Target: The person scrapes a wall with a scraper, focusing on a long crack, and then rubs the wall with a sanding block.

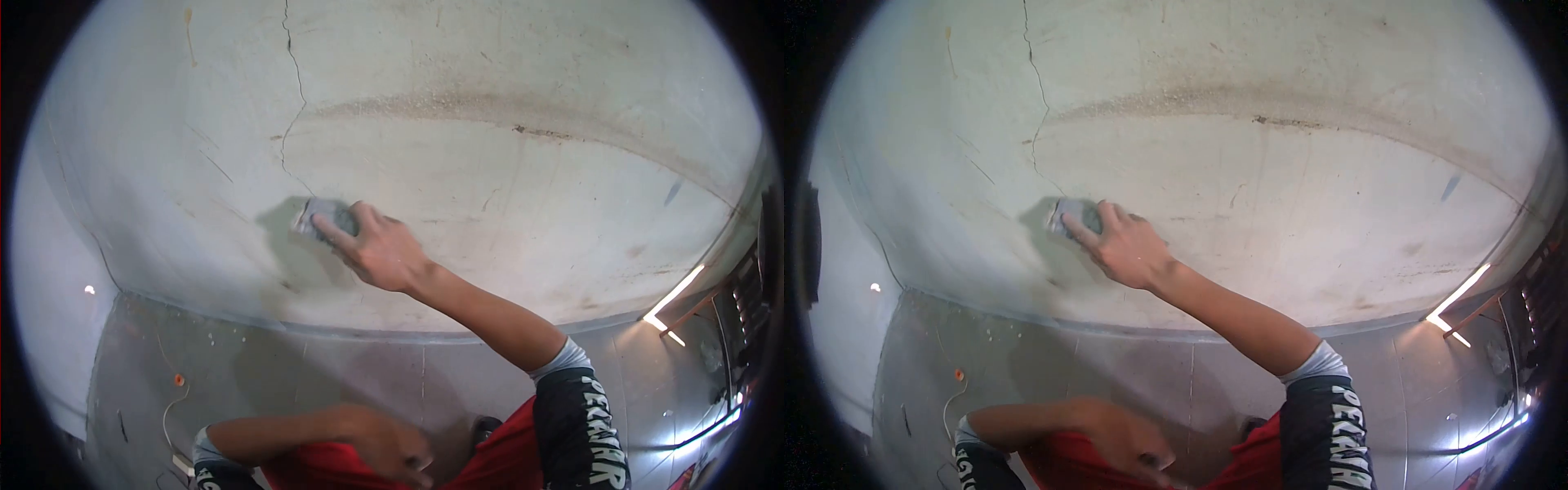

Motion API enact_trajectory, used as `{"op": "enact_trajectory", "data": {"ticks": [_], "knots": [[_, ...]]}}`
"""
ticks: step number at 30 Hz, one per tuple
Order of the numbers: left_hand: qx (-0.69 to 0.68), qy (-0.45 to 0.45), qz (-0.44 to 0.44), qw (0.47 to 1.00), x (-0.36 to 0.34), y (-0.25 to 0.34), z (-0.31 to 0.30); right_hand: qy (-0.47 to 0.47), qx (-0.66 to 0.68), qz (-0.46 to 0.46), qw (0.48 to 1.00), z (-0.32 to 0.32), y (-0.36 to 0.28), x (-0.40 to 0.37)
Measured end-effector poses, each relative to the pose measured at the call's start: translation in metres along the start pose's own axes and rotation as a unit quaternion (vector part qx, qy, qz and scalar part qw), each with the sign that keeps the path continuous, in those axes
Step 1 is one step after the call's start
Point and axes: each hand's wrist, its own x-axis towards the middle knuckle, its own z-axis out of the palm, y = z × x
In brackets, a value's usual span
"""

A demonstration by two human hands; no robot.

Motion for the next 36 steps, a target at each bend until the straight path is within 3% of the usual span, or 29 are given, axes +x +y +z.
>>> {"op": "enact_trajectory", "data": {"ticks": [1, 2, 5, 7, 8, 10, 11, 13, 17, 19, 20, 22, 23, 24, 28, 30, 31, 34, 36], "knots": [[0.027, -0.008, 0.059, 0.998, 0.002, -0.001, 0.013, -0.002, 0.011, 0.001, 1.000, 0.003, -0.003, -0.002], [0.016, -0.005, 0.056, 0.998, 0.005, -0.001, 0.016, -0.031, 0.043, -0.019, 0.998, 0.006, -0.004, -0.002], [-0.165, 0.015, 0.181, 0.970, 0.012, 0.003, 0.026, -0.064, 0.098, -0.035, 0.992, 0.011, -0.005, 0.001], [-0.293, 0.027, 0.271, 0.916, 0.017, 0.009, 0.035, -0.084, 0.129, -0.020, 0.988, 0.015, -0.009, -0.003], [-0.310, 0.027, 0.277, 0.909, 0.010, 0.013, 0.037, -0.086, 0.144, -0.017, 0.986, 0.016, -0.011, -0.006], [-0.500, 0.179, 0.139, 0.836, -0.021, 0.029, 0.026, -0.102, 0.172, 0.004, 0.980, 0.017, -0.010, -0.009], [-0.522, 0.163, 0.143, 0.825, -0.021, 0.032, 0.030, -0.118, 0.171, -0.010, 0.978, 0.019, -0.009, -0.011], [-0.534, 0.380, 0.130, 0.744, -0.016, 0.032, 0.037, -0.140, 0.163, -0.013, 0.977, 0.022, -0.008, -0.019], [-0.580, 0.373, 0.326, 0.646, -0.035, 0.044, 0.042, -0.169, 0.205, -0.010, 0.964, 0.032, 0.002, -0.026], [-0.552, 0.464, 0.268, 0.639, -0.051, 0.064, 0.064, -0.175, 0.266, 0.007, 0.948, 0.048, -0.002, -0.029], [-0.571, 0.462, 0.260, 0.627, -0.047, 0.061, 0.070, -0.165, 0.208, -0.012, 0.964, 0.041, -0.005, -0.036], [-0.549, 0.366, 0.448, 0.603, -0.032, 0.057, 0.056, -0.155, 0.147, -0.035, 0.976, 0.021, -0.006, -0.037], [-0.585, 0.376, 0.493, 0.522, -0.019, 0.065, 0.062, -0.200, 0.154, -0.018, 0.967, 0.006, -0.012, -0.039], [-0.596, 0.350, 0.514, 0.508, -0.018, 0.066, 0.061, -0.241, 0.161, -0.003, 0.957, 0.001, -0.020, -0.039], [-0.611, 0.231, 0.547, 0.524, -0.021, 0.065, 0.051, -0.301, 0.157, 0.004, 0.941, 0.026, -0.014, -0.031], [-0.604, 0.186, 0.554, 0.543, -0.029, 0.059, 0.043, -0.266, 0.187, -0.022, 0.945, 0.032, -0.009, -0.034], [-0.595, 0.170, 0.551, 0.561, -0.028, 0.057, 0.038, -0.284, 0.164, 0.008, 0.945, 0.034, -0.004, -0.038], [-0.557, 0.214, 0.517, 0.613, -0.034, 0.045, 0.038, -0.287, 0.075, 0.009, 0.955, 0.047, 0.002, -0.046], [-0.468, 0.230, 0.494, 0.696, -0.024, 0.034, 0.040, -0.230, 0.136, -0.008, 0.964, 0.053, 0.013, -0.052]]}}
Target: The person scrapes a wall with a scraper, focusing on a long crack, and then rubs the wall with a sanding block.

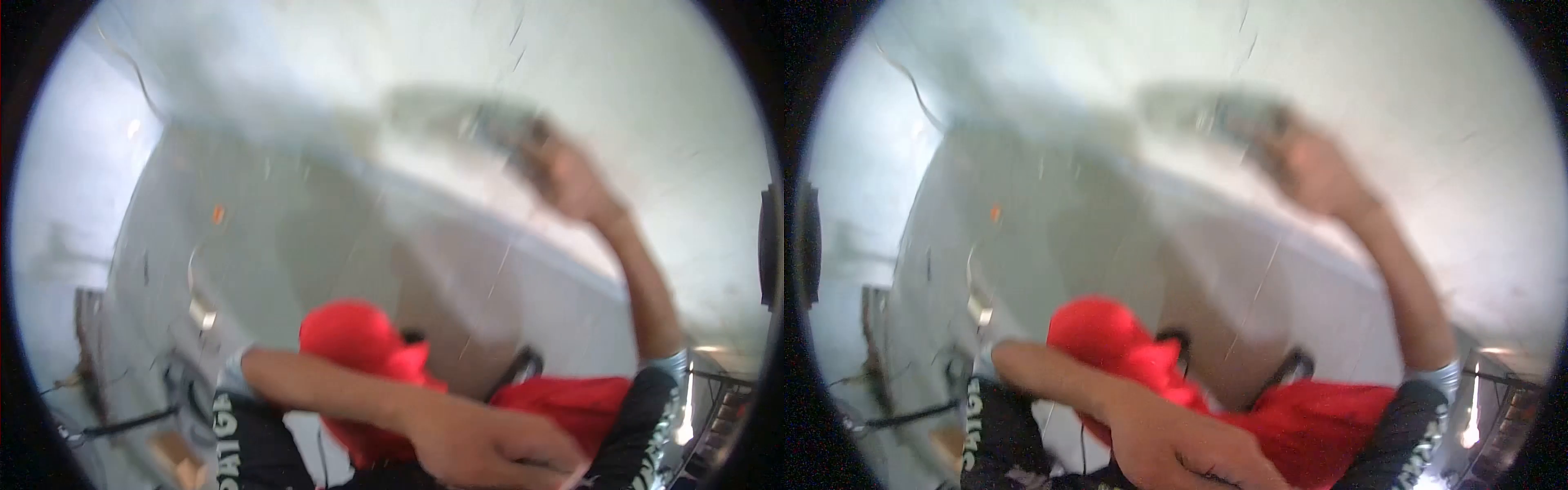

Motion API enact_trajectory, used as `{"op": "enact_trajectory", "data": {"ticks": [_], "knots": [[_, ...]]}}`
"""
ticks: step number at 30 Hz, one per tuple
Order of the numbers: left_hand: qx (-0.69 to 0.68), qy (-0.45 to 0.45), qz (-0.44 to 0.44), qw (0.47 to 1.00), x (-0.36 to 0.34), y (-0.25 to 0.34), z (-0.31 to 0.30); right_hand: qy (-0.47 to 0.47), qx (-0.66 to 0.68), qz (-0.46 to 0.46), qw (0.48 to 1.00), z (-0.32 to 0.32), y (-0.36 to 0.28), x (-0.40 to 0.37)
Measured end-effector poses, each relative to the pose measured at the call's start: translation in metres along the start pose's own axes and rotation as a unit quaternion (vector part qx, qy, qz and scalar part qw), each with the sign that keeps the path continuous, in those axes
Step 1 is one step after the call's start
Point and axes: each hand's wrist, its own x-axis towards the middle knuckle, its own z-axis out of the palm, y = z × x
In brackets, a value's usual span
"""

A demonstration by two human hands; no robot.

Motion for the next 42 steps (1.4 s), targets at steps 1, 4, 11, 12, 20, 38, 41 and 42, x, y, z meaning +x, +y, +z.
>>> {"op": "enact_trajectory", "data": {"ticks": [1, 4, 11, 12, 20, 38, 41, 42], "knots": [[0.055, -0.053, -0.027, 0.997, 0.002, -0.006, -0.013, -0.034, 0.019, 0.037, 0.999, -0.012, -0.004, 0.000], [0.382, -0.100, -0.226, 0.891, -0.002, -0.001, -0.040, 0.005, -0.023, 0.046, 0.999, -0.059, -0.023, 0.000], [0.661, -0.127, -0.363, 0.644, -0.019, -0.030, -0.099, 0.232, -0.350, 0.179, 0.890, -0.169, -0.038, -0.044], [0.703, -0.099, -0.358, 0.606, -0.021, -0.027, -0.103, 0.248, -0.391, 0.207, 0.861, -0.181, -0.035, -0.052], [0.645, -0.195, -0.415, 0.611, 0.011, -0.046, -0.110, 0.284, -0.482, 0.092, 0.824, -0.245, -0.032, 0.054], [0.611, -0.169, -0.500, 0.590, 0.007, -0.051, -0.139, 0.104, -0.628, 0.015, 0.771, -0.212, -0.044, 0.111], [0.625, -0.143, -0.488, 0.593, 0.001, -0.044, -0.138, 0.124, -0.587, -0.012, 0.800, -0.212, -0.031, 0.101], [0.631, -0.130, -0.457, 0.614, -0.002, -0.039, -0.134, 0.131, -0.574, -0.006, 0.808, -0.216, -0.023, 0.078]]}}
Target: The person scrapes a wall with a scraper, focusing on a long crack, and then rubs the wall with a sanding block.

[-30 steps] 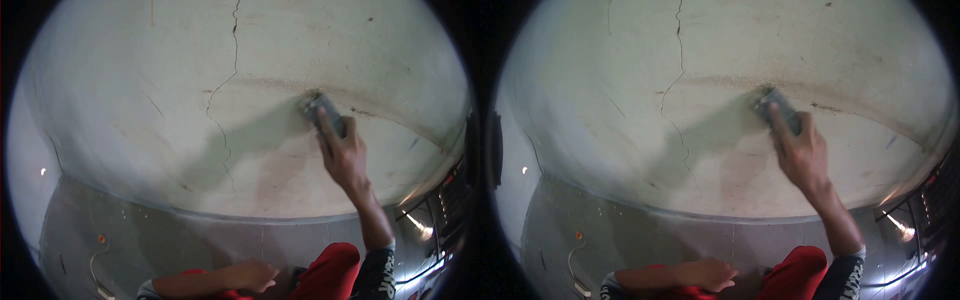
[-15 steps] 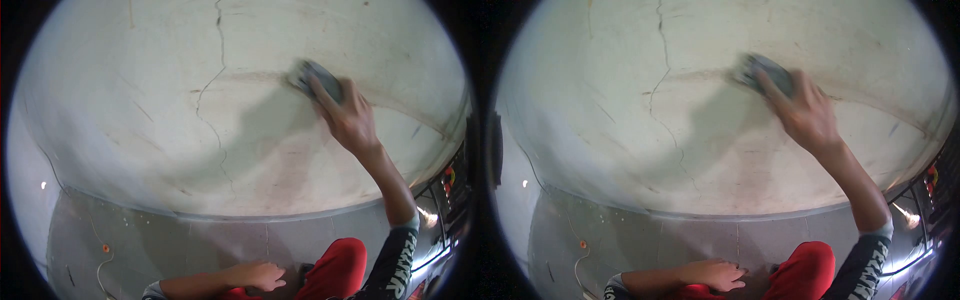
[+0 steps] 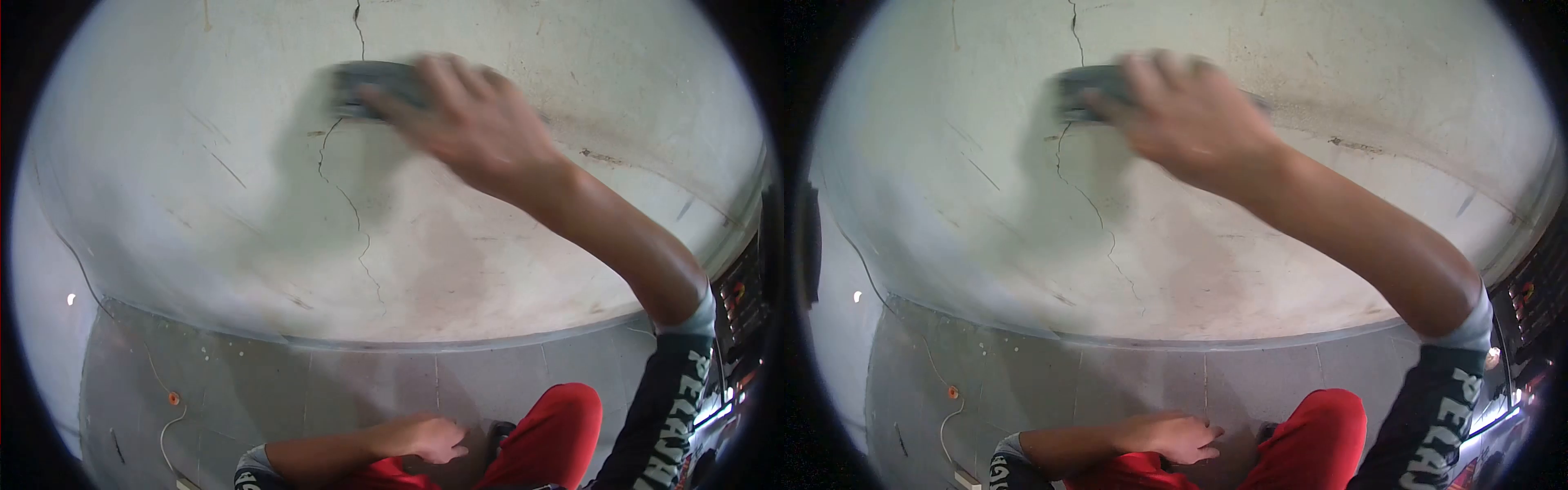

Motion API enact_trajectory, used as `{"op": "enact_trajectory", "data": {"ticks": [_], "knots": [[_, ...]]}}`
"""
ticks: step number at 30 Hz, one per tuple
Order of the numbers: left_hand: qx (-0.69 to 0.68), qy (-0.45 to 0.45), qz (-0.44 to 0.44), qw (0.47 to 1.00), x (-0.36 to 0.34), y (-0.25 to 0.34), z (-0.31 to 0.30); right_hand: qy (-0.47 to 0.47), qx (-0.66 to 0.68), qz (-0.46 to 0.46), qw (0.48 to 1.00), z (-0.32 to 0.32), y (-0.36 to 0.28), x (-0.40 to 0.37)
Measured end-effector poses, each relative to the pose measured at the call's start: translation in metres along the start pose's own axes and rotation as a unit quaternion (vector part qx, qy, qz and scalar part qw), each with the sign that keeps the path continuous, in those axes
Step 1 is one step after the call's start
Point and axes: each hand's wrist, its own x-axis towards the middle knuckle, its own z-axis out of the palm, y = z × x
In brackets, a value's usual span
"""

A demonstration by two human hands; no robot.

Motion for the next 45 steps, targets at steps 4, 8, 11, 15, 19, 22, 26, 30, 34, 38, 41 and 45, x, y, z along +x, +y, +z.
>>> {"op": "enact_trajectory", "data": {"ticks": [4, 8, 11, 15, 19, 22, 26, 30, 34, 38, 41, 45], "knots": [[-0.021, 0.016, 0.017, 0.999, -0.015, 0.003, 0.003, -0.041, -0.009, 0.052, 0.998, -0.010, 0.027, -0.089], [0.022, -0.023, 0.025, 0.999, -0.017, 0.008, 0.002, -0.041, -0.011, 0.043, 0.998, -0.010, 0.026, -0.077], [-0.003, -0.001, 0.042, 0.999, 0.010, -0.010, 0.033, 0.024, -0.052, -0.013, 0.998, -0.005, 0.012, -0.017], [0.003, -0.015, -0.011, 1.000, 0.019, 0.007, 0.016, -0.016, -0.029, -0.008, 0.999, -0.016, -0.006, 0.025], [0.006, 0.028, 0.006, 1.000, 0.000, 0.035, -0.008, 0.024, -0.011, -0.003, 1.000, -0.003, 0.028, -0.051], [-0.005, -0.009, 0.043, 0.999, -0.006, 0.037, -0.003, -0.056, -0.018, 0.037, 0.998, -0.022, 0.056, -0.108], [-0.019, 0.050, 0.007, 0.999, -0.013, 0.032, 0.004, -0.059, -0.028, 0.018, 0.998, -0.021, 0.054, -0.083], [-0.006, -0.011, -0.016, 1.000, 0.004, 0.025, -0.002, -0.031, -0.121, -0.020, 0.992, -0.017, -0.004, 0.014], [0.020, 0.030, -0.017, 0.999, 0.001, 0.028, 0.000, -0.033, -0.113, -0.030, 0.993, -0.012, -0.008, 0.020], [-0.007, 0.027, 0.016, 0.999, -0.019, 0.026, 0.007, -0.073, -0.088, 0.008, 0.993, -0.021, 0.032, -0.066], [-0.005, 0.059, 0.005, 0.998, -0.028, 0.018, 0.008, -0.092, -0.104, 0.010, 0.990, -0.030, 0.036, -0.081], [0.011, 0.069, -0.010, 0.998, -0.023, 0.018, 0.009, -0.116, -0.183, 0.009, 0.976, -0.034, 0.024, -0.077]]}}
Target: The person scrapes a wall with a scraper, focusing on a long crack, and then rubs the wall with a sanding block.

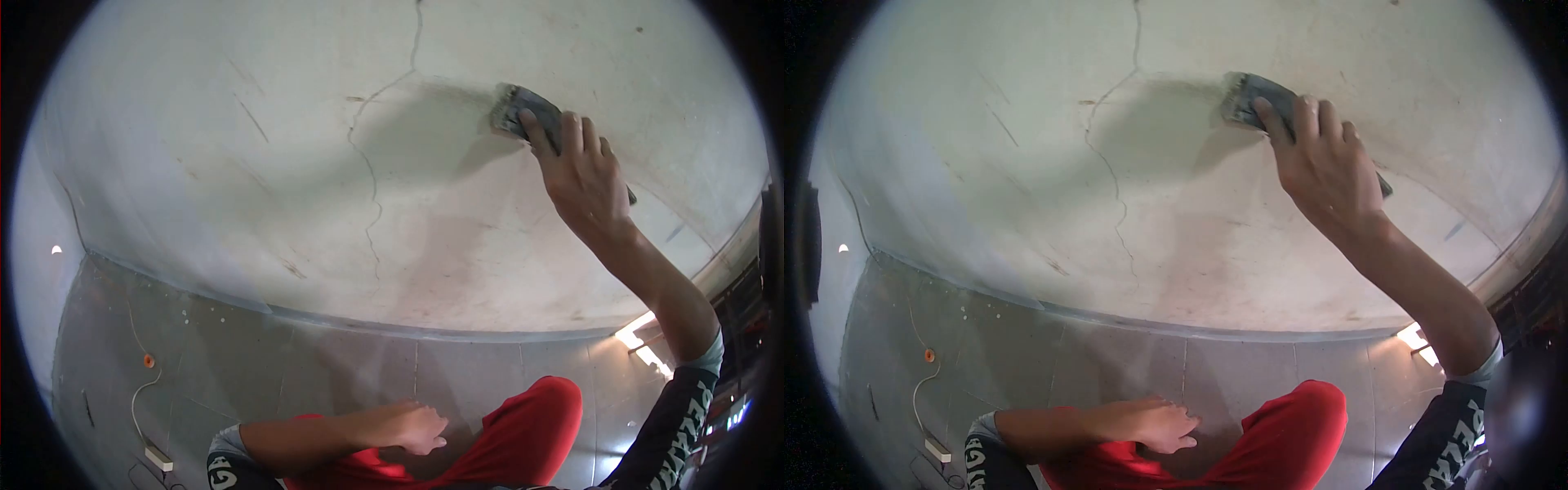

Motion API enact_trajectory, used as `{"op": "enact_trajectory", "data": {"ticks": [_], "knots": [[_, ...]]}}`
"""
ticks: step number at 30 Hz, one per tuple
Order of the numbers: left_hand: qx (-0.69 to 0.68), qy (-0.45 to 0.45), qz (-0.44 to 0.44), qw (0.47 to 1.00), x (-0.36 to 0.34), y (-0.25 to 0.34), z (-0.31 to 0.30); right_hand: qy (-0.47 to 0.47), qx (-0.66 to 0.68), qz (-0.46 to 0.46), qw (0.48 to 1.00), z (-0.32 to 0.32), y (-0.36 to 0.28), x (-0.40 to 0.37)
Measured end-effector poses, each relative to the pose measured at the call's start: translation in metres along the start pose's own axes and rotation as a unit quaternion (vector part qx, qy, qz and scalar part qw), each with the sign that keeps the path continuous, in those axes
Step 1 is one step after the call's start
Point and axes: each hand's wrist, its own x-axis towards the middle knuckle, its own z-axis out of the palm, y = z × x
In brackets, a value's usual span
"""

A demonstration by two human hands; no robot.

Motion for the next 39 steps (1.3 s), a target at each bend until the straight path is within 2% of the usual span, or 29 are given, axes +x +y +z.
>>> {"op": "enact_trajectory", "data": {"ticks": [1, 3, 6, 9, 13, 15, 17, 18, 20, 21, 23, 25, 27, 28, 32, 34, 37, 38, 39], "knots": [[0.000, -0.007, 0.003, 1.000, 0.003, 0.003, -0.002, -0.008, 0.001, 0.001, 1.000, 0.002, 0.001, -0.003], [-0.030, -0.057, -0.006, 0.998, 0.009, 0.010, -0.010, 0.040, 0.052, -0.005, 0.998, 0.011, 0.006, -0.002], [-0.029, -0.041, 0.008, 0.999, 0.018, 0.019, -0.008, 0.092, 0.066, -0.014, 0.993, 0.023, 0.012, -0.003], [-0.024, -0.068, -0.021, 0.997, 0.022, 0.029, -0.016, 0.075, 0.073, -0.019, 0.994, 0.029, 0.016, -0.012], [0.011, -0.008, 0.015, 1.000, 0.015, 0.019, -0.018, 0.087, 0.106, -0.013, 0.991, 0.042, 0.010, -0.006], [0.019, -0.028, -0.026, 0.999, 0.018, 0.017, -0.015, 0.181, 0.099, -0.026, 0.978, 0.044, -0.005, 0.023], [0.007, -0.024, -0.032, 0.999, 0.034, -0.002, 0.008, 0.253, 0.110, -0.004, 0.961, 0.023, -0.024, 0.066], [-0.009, -0.016, -0.030, 0.999, 0.040, -0.008, 0.017, 0.251, 0.114, -0.003, 0.961, 0.013, -0.033, 0.082], [-0.023, -0.011, -0.025, 0.999, 0.043, -0.012, 0.023, 0.175, 0.103, 0.011, 0.979, -0.002, -0.045, 0.100], [-0.030, -0.003, -0.020, 0.999, 0.041, -0.016, 0.022, 0.176, 0.102, 0.013, 0.979, 0.000, -0.040, 0.095], [-0.032, -0.004, -0.012, 0.999, 0.030, -0.007, 0.016, 0.250, 0.124, -0.006, 0.960, 0.021, -0.022, 0.064], [-0.033, -0.001, 0.001, 0.999, 0.019, 0.001, 0.003, 0.164, 0.165, 0.013, 0.973, 0.037, -0.008, 0.019], [-0.037, -0.072, 0.007, 0.997, 0.007, 0.000, -0.009, 0.123, 0.171, 0.005, 0.977, 0.034, 0.005, -0.007], [-0.035, -0.071, 0.012, 0.997, 0.006, -0.003, -0.005, 0.091, 0.176, -0.002, 0.980, 0.032, 0.009, -0.012], [-0.006, -0.041, -0.014, 0.999, 0.011, -0.014, -0.007, 0.137, 0.180, -0.020, 0.974, 0.019, -0.018, 0.049], [-0.008, -0.035, -0.021, 0.999, 0.015, -0.017, -0.006, 0.295, 0.067, -0.035, 0.953, 0.010, -0.037, 0.098], [0.003, -0.060, -0.043, 0.997, 0.017, -0.020, -0.002, 0.253, 0.116, -0.031, 0.960, -0.009, -0.047, 0.115], [-0.009, -0.020, -0.025, 0.999, 0.015, -0.021, 0.002, 0.259, 0.120, -0.032, 0.958, -0.010, -0.044, 0.109], [-0.023, 0.022, -0.004, 0.999, 0.013, -0.020, 0.009, 0.220, 0.145, -0.030, 0.964, -0.009, -0.035, 0.090]]}}
